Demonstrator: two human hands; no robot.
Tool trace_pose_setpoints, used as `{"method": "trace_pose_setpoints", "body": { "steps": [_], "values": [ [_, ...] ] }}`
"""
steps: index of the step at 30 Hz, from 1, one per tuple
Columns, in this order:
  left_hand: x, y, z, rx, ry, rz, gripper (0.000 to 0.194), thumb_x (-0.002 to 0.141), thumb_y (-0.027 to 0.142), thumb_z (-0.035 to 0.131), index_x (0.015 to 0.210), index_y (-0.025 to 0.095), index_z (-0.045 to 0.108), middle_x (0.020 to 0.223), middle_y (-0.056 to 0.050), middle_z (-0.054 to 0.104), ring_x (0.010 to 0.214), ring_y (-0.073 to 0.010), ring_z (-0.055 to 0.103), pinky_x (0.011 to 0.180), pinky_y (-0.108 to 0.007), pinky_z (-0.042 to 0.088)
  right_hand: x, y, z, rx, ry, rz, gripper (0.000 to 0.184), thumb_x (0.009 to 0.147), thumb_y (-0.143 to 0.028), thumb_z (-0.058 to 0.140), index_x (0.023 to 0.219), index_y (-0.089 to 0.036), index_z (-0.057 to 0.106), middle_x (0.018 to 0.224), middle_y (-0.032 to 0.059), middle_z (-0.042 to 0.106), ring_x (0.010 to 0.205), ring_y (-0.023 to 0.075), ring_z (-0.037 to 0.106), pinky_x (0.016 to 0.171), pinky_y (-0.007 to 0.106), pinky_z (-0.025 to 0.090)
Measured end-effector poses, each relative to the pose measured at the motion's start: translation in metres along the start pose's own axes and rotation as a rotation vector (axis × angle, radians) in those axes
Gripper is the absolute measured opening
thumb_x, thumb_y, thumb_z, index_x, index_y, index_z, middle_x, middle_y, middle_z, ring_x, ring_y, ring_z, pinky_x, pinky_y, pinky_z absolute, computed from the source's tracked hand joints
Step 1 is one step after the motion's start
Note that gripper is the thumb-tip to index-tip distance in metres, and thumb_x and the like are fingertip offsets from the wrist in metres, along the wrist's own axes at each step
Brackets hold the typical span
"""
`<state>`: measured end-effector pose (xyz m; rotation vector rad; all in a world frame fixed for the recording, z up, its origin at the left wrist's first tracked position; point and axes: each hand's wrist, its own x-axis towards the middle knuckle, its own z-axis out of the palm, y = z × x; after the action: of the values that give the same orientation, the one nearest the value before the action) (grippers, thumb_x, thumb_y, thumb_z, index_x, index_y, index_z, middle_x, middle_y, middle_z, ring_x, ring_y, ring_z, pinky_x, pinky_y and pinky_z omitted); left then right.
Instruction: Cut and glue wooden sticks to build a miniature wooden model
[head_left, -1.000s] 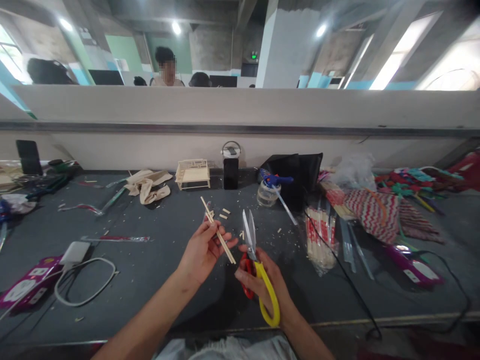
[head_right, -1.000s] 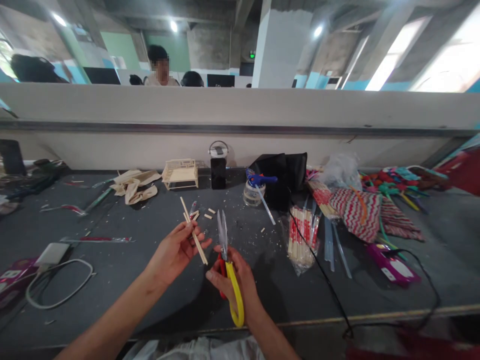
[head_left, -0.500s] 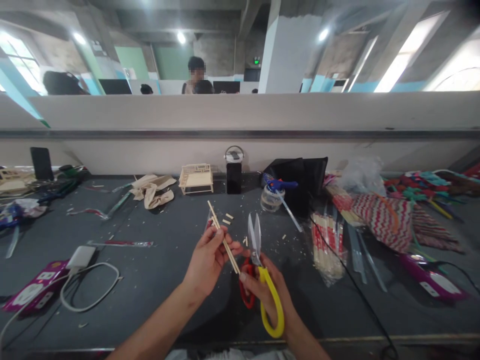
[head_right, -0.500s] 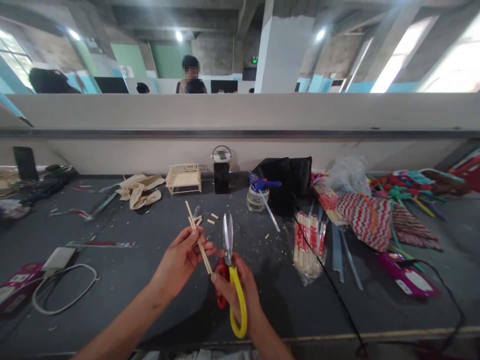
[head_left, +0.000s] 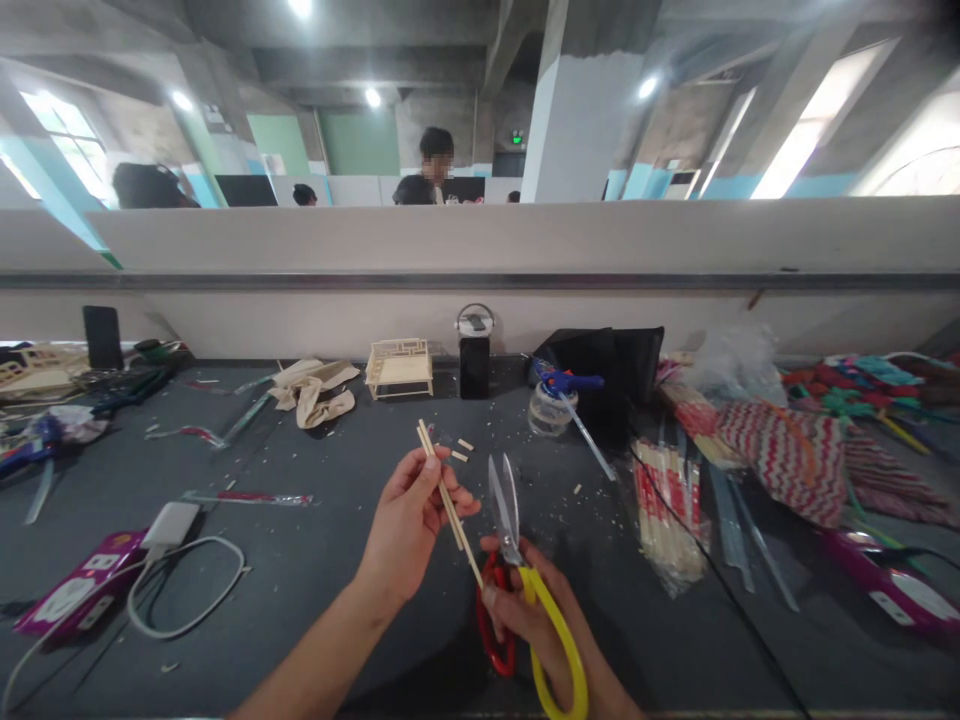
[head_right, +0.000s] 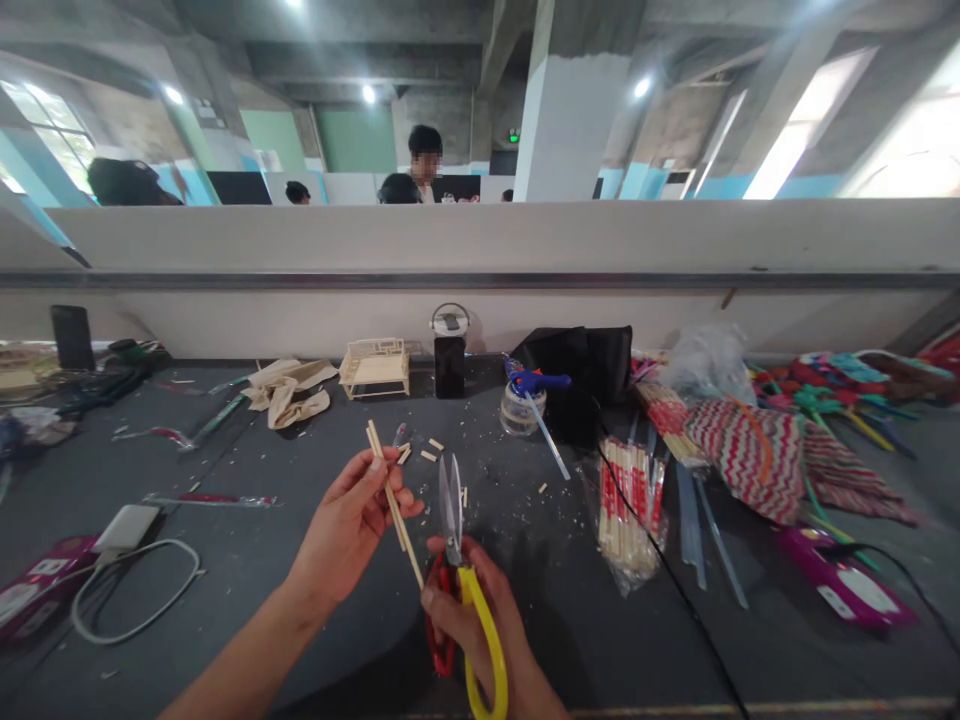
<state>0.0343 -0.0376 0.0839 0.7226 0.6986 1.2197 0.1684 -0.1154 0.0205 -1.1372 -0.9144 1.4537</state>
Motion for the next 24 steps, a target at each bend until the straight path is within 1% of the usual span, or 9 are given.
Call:
{"method": "trace_pose_setpoints", "body": {
  "steps": [4,6,11,18,20,24],
  "values": [
    [-0.005,0.005,0.005,0.009,-0.014,-0.002,0.017,0.083,0.029,0.060,0.096,0.018,0.059,0.070,0.003,0.053,0.059,-0.0114,0.059,0.070,-0.035,0.055,0.001,0.008,-0.002,0.020,0.018,-0.003,0.053,0.066,-0.042,0.075,0.109,-0.017,0.054,0.062,-0.0047,0.057,0.041,0.0071,0.047,0.040,0.019,0.039],
    [-0.007,0.006,0.006,0.016,-0.020,-0.001,0.018,0.083,0.030,0.060,0.096,0.018,0.058,0.070,0.003,0.053,0.058,-0.0112,0.058,0.069,-0.034,0.054,0.002,0.011,-0.004,0.023,0.004,0.003,0.054,0.066,-0.042,0.075,0.109,-0.017,0.054,0.063,-0.0043,0.058,0.040,0.0072,0.048,0.040,0.020,0.039],
    [-0.009,0.006,0.007,0.011,-0.056,0.022,0.015,0.085,0.031,0.058,0.093,0.018,0.058,0.069,0.003,0.052,0.056,-0.0113,0.057,0.065,-0.032,0.054,0.002,0.021,-0.010,0.018,-0.023,-0.019,0.055,0.067,-0.041,0.075,0.112,-0.017,0.054,0.066,-0.0034,0.058,0.044,0.0077,0.049,0.043,0.020,0.040],
    [-0.012,0.006,0.006,-0.027,-0.127,0.005,0.014,0.086,0.029,0.056,0.091,0.016,0.059,0.069,0.001,0.053,0.057,-0.0120,0.057,0.066,-0.034,0.053,-0.004,0.025,-0.017,-0.043,-0.056,-0.017,0.051,0.071,-0.038,0.073,0.113,-0.017,0.052,0.070,-0.0017,0.059,0.049,0.0091,0.052,0.046,0.022,0.043],
    [-0.012,0.006,0.006,-0.040,-0.138,0.006,0.016,0.086,0.030,0.056,0.092,0.016,0.059,0.069,0.001,0.053,0.056,-0.0117,0.056,0.065,-0.035,0.053,-0.003,0.026,-0.017,-0.038,-0.039,-0.004,0.052,0.070,-0.037,0.073,0.113,-0.017,0.052,0.069,-0.0023,0.059,0.048,0.0090,0.052,0.045,0.022,0.043],
    [-0.014,0.006,0.007,-0.051,-0.136,0.018,0.016,0.088,0.031,0.053,0.093,0.017,0.058,0.067,0.002,0.050,0.054,-0.0097,0.052,0.062,-0.032,0.053,-0.001,0.031,-0.014,-0.063,0.003,0.009,0.055,0.062,-0.036,0.077,0.108,-0.017,0.053,0.064,-0.0032,0.059,0.041,0.0074,0.048,0.041,0.020,0.040]
  ]
}}
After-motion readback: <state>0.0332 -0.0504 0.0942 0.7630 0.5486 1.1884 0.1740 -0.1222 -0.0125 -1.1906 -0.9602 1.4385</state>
